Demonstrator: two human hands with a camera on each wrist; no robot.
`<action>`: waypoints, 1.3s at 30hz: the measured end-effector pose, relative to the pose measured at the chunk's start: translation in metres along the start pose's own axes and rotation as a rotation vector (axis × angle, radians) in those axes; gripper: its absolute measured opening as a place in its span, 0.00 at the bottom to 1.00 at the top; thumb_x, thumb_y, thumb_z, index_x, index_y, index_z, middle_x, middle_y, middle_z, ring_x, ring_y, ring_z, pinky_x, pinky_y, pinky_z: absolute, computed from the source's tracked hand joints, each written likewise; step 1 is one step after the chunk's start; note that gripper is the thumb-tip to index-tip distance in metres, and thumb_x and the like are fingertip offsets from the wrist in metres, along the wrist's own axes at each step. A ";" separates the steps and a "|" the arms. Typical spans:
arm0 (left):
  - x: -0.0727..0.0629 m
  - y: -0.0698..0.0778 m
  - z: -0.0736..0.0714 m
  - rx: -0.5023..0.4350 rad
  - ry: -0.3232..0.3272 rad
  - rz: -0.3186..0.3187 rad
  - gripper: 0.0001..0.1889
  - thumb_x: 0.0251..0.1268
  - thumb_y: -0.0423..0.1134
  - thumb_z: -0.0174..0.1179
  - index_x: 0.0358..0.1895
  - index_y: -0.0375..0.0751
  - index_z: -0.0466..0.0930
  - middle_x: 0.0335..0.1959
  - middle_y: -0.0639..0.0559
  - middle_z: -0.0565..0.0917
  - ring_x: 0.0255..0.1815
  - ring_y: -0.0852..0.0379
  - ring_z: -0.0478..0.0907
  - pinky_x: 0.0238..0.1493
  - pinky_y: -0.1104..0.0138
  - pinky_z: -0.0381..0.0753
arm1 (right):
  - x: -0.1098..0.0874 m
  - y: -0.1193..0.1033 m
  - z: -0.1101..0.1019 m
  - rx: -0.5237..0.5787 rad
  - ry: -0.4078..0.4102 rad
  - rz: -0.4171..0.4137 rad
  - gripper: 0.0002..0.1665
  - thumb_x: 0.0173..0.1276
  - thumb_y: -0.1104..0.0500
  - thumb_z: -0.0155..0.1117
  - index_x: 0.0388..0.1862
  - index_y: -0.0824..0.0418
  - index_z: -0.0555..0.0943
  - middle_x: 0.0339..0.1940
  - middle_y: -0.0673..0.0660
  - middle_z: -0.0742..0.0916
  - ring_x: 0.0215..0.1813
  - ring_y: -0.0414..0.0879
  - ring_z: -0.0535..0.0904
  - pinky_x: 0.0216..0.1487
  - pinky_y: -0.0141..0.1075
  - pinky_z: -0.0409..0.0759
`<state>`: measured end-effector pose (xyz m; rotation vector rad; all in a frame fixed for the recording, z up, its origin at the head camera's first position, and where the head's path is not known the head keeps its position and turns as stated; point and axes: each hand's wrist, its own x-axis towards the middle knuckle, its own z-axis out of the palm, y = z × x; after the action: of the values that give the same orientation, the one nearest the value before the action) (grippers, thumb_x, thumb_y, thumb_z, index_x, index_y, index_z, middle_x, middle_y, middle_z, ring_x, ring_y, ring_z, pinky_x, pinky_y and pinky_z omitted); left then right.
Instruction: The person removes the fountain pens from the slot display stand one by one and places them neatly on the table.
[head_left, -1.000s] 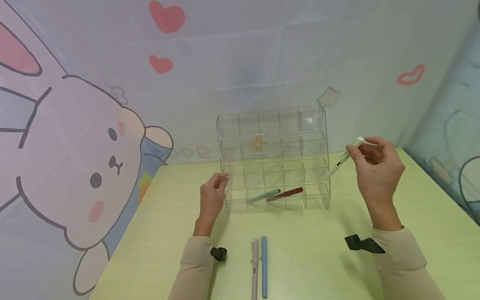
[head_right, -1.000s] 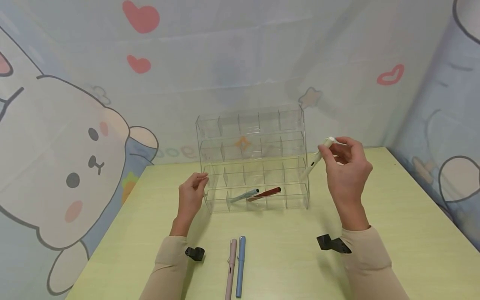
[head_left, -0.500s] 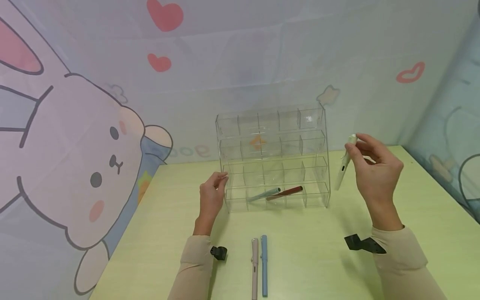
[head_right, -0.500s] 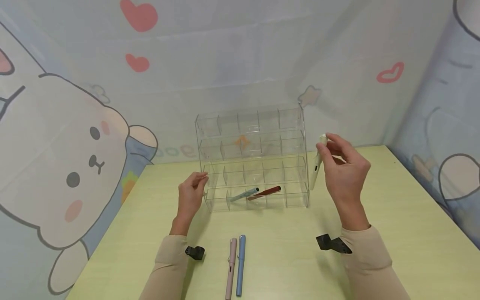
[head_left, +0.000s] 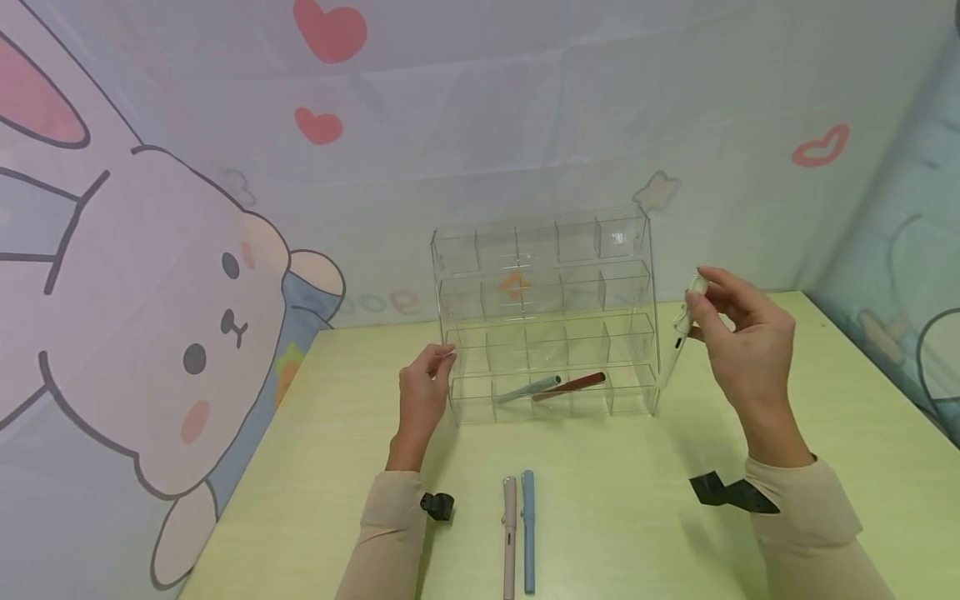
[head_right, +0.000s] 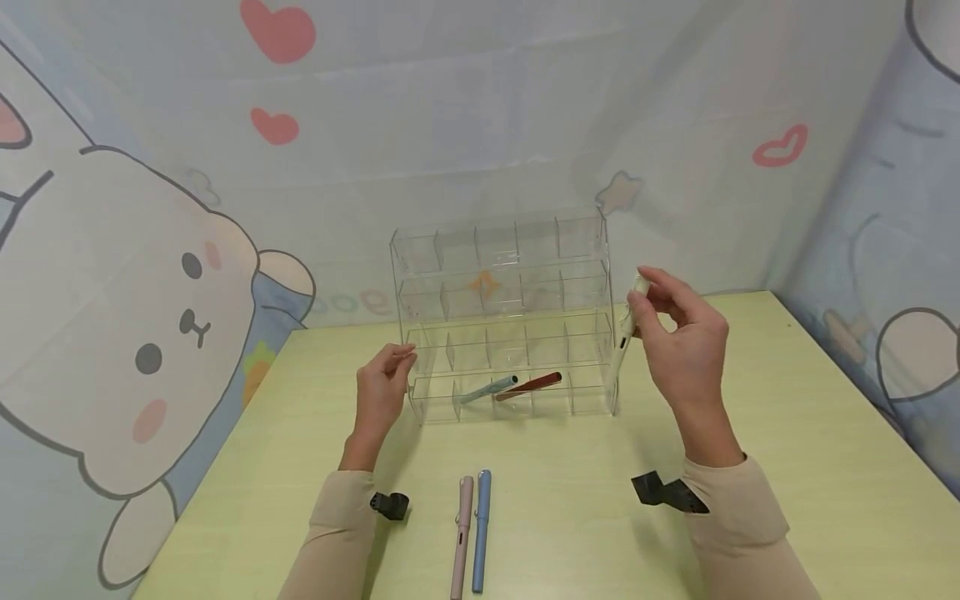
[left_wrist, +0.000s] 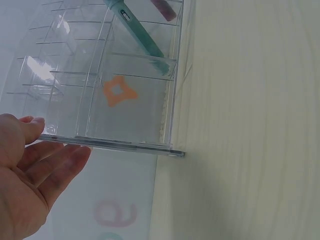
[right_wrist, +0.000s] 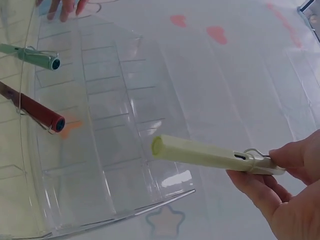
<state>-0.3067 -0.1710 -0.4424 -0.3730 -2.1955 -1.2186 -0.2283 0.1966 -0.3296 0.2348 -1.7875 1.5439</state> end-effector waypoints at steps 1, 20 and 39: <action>0.000 0.000 0.000 0.000 0.001 0.000 0.07 0.71 0.31 0.62 0.47 0.37 0.86 0.41 0.40 0.89 0.41 0.44 0.88 0.42 0.51 0.84 | 0.000 -0.001 0.000 0.014 -0.017 0.018 0.20 0.68 0.72 0.65 0.58 0.65 0.83 0.37 0.50 0.84 0.40 0.38 0.84 0.34 0.29 0.83; -0.001 -0.003 0.001 -0.014 0.008 -0.003 0.07 0.71 0.31 0.62 0.47 0.36 0.86 0.41 0.41 0.89 0.41 0.45 0.88 0.42 0.51 0.84 | -0.007 -0.010 0.003 0.106 -0.421 0.231 0.28 0.71 0.76 0.58 0.67 0.61 0.71 0.49 0.59 0.79 0.45 0.39 0.82 0.40 0.33 0.84; 0.001 -0.003 0.001 -0.017 0.001 0.024 0.07 0.71 0.30 0.62 0.47 0.35 0.85 0.42 0.40 0.88 0.40 0.43 0.88 0.45 0.50 0.84 | -0.016 -0.009 0.020 0.055 -0.702 0.437 0.31 0.70 0.76 0.57 0.70 0.71 0.62 0.50 0.66 0.72 0.42 0.46 0.75 0.41 0.44 0.85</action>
<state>-0.3093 -0.1716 -0.4441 -0.4048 -2.1752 -1.2249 -0.2198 0.1704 -0.3328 0.4836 -2.4601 1.9774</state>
